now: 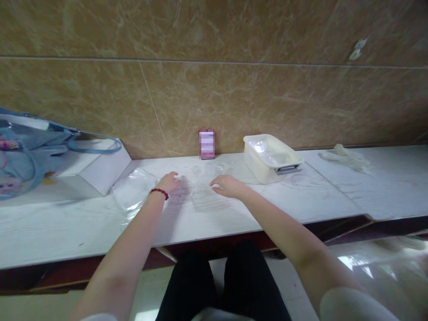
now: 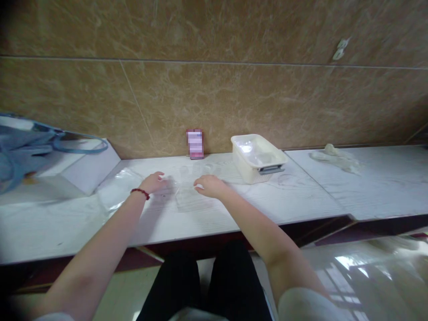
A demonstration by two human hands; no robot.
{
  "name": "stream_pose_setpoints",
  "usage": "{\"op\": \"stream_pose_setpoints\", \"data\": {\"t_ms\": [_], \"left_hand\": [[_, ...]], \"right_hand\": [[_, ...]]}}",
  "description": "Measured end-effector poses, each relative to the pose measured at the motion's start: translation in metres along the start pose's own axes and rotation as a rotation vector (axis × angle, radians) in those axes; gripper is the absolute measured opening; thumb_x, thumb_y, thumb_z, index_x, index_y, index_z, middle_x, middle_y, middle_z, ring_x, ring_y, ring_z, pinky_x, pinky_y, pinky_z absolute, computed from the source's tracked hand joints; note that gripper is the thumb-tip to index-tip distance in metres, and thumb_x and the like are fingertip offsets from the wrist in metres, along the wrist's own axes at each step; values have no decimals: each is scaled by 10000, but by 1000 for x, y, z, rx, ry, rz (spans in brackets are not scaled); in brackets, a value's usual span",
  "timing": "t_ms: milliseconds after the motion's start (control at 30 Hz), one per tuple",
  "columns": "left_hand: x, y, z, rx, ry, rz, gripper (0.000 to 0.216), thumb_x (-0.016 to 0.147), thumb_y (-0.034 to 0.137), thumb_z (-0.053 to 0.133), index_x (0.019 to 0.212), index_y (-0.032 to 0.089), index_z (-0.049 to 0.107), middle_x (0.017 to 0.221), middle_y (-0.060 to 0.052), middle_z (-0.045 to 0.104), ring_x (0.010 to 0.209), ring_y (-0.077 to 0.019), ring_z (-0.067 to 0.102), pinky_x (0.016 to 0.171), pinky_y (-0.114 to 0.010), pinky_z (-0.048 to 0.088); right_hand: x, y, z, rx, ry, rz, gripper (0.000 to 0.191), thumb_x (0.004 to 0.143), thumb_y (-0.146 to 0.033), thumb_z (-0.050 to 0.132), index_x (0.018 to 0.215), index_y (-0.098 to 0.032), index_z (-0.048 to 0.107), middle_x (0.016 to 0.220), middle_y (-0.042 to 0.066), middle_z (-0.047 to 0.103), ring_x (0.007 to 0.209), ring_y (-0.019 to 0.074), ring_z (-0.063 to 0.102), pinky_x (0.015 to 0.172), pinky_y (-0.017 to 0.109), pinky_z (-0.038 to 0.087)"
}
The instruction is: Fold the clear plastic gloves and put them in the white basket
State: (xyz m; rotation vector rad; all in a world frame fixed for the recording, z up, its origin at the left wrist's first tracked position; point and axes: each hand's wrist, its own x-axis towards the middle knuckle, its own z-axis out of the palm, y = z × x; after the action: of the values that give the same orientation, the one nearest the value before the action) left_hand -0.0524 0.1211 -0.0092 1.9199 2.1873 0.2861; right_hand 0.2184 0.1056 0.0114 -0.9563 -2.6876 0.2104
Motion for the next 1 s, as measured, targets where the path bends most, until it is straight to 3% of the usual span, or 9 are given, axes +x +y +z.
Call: {"op": "stream_pose_setpoints", "data": {"t_ms": [100, 200, 400, 567, 667, 767, 867, 1000], "left_hand": [[17, 1, 2, 33, -93, -7, 484, 666, 441, 498, 1013, 109, 559, 998, -125, 613, 885, -212, 574, 709, -240, 422], [20, 0, 7, 34, -111, 63, 391, 672, 455, 476, 880, 154, 613, 923, -95, 640, 846, -204, 582, 676, -231, 416], [10, 5, 10, -2, -71, 138, 246, 704, 319, 420, 717, 163, 609, 767, -70, 643, 707, -172, 577, 614, -240, 397], [3, 15, 10, -254, -2, 92, 205, 706, 336, 420, 728, 166, 533, 697, -40, 614, 649, -161, 559, 571, -250, 392], [-2, 22, 14, -569, -16, 54, 161, 699, 334, 444, 741, 181, 476, 643, -6, 594, 614, -145, 567, 554, -246, 404], [-7, 30, 17, -854, -26, 28, 183, 668, 310, 510, 778, 185, 437, 627, 11, 586, 607, -134, 579, 569, -248, 426], [-9, 39, 18, -1003, -27, 29, 245, 651, 301, 550, 825, 183, 425, 604, 22, 579, 576, -125, 575, 559, -249, 435], [-12, 47, 20, -1081, -48, 48, 294, 651, 313, 568, 869, 179, 424, 594, 23, 591, 516, -109, 553, 534, -242, 430]], "right_hand": [[31, -7, 8, 16, -39, -2, 272, 789, -263, 457, 1020, -183, 577, 1003, 74, 603, 941, 169, 530, 808, 297, 385], [43, -15, 19, 23, -88, -30, 264, 778, -254, 484, 1015, -193, 583, 1003, 71, 595, 949, 167, 519, 816, 305, 379], [30, -16, 34, 38, -75, -5, 340, 759, -378, 508, 1069, -246, 551, 1160, 75, 500, 1083, 206, 415, 865, 362, 340], [26, -15, 39, 74, -127, 22, 374, 749, -439, 501, 1089, -289, 533, 1213, 62, 465, 1116, 227, 377, 877, 408, 309], [30, -16, 43, 114, -75, 51, 295, 756, -404, 501, 1019, -287, 564, 1139, 40, 517, 1067, 217, 413, 852, 403, 317], [36, -15, 48, 178, 59, 141, 261, 742, -329, 527, 985, -235, 553, 1029, 41, 563, 995, 193, 456, 831, 362, 337], [43, -14, 52, 245, 196, 235, 288, 717, -254, 547, 993, -181, 508, 979, 55, 574, 956, 171, 475, 841, 324, 342], [50, -12, 56, 358, 264, 225, 389, 683, -191, 559, 1055, -175, 445, 1022, 51, 573, 970, 164, 479, 850, 304, 351]]}}
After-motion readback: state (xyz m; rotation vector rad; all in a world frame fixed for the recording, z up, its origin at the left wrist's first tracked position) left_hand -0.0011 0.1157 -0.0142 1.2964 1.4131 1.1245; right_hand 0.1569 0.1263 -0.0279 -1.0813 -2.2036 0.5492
